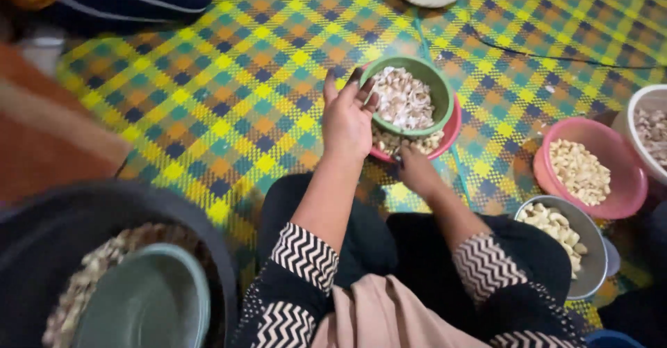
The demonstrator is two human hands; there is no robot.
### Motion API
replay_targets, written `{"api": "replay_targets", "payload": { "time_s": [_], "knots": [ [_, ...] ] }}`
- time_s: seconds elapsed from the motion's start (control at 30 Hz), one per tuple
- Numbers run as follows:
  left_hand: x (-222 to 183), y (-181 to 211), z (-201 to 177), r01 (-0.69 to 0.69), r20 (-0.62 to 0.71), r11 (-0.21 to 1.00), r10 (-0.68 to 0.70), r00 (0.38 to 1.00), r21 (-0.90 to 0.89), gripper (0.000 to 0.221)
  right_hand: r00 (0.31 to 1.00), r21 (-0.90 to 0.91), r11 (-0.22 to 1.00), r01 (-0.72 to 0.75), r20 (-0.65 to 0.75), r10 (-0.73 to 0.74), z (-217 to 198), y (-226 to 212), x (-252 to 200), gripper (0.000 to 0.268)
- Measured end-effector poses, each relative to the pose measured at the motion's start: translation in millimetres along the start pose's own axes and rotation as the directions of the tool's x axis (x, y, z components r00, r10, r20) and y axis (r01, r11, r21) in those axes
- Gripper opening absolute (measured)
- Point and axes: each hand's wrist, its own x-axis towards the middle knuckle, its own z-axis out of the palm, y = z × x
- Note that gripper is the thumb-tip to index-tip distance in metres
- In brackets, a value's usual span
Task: The person is peeling garlic cloves by hand and separating them into different bowls while sitting on the floor.
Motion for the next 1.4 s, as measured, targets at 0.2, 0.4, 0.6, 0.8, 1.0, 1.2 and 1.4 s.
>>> {"api": "replay_targets", "payload": {
  "time_s": [0.2, 0.4, 0.6, 0.8, 1.0, 1.2, 1.4],
  "knots": [
    [94, -81, -72, 0.132, -0.166, 0.986, -0.147, 0.975, -0.101, 0.049, 0.992, -0.046, 0.993, -0.111, 0.048, 0.113, 21, 13, 4, 0.038],
    [124, -51, -59, 0.181, -0.180, 0.982, -0.168, 0.969, 0.055, 0.056, 0.967, -0.181, 0.974, 0.136, -0.189, -0.170, 9, -6, 5, 0.026],
    [117, -36, -65, 0.104, -0.193, 0.994, -0.095, 0.977, 0.038, 0.070, 0.984, -0.143, 0.983, 0.113, -0.124, -0.131, 4, -22, -24, 0.032],
    [101, -40, -62, 0.028, -0.153, 0.985, -0.002, 0.988, 0.168, 0.063, 0.985, 0.071, 0.987, 0.144, 0.087, -0.150, -21, -71, -71, 0.037],
    [88, -77, -61, -0.105, 0.133, 0.716, 0.017, 0.991, 0.690, 0.046, 0.949, 0.139, 0.989, -0.042, 0.317, -0.005, -99, -78, -78, 0.044],
    [107, -137, -56, -0.448, 0.397, -0.104, -0.318, 0.861, 0.888, 0.034, 0.918, 0.383, 0.835, -0.394, 0.125, 0.376, -157, -27, -27, 0.049],
    [144, -198, -68, -0.653, 0.462, -0.385, -0.480, 0.745, 0.653, 0.032, 0.744, 0.993, -0.008, -0.117, 0.093, 0.661, -85, 59, -1, 0.044]
  ]
}}
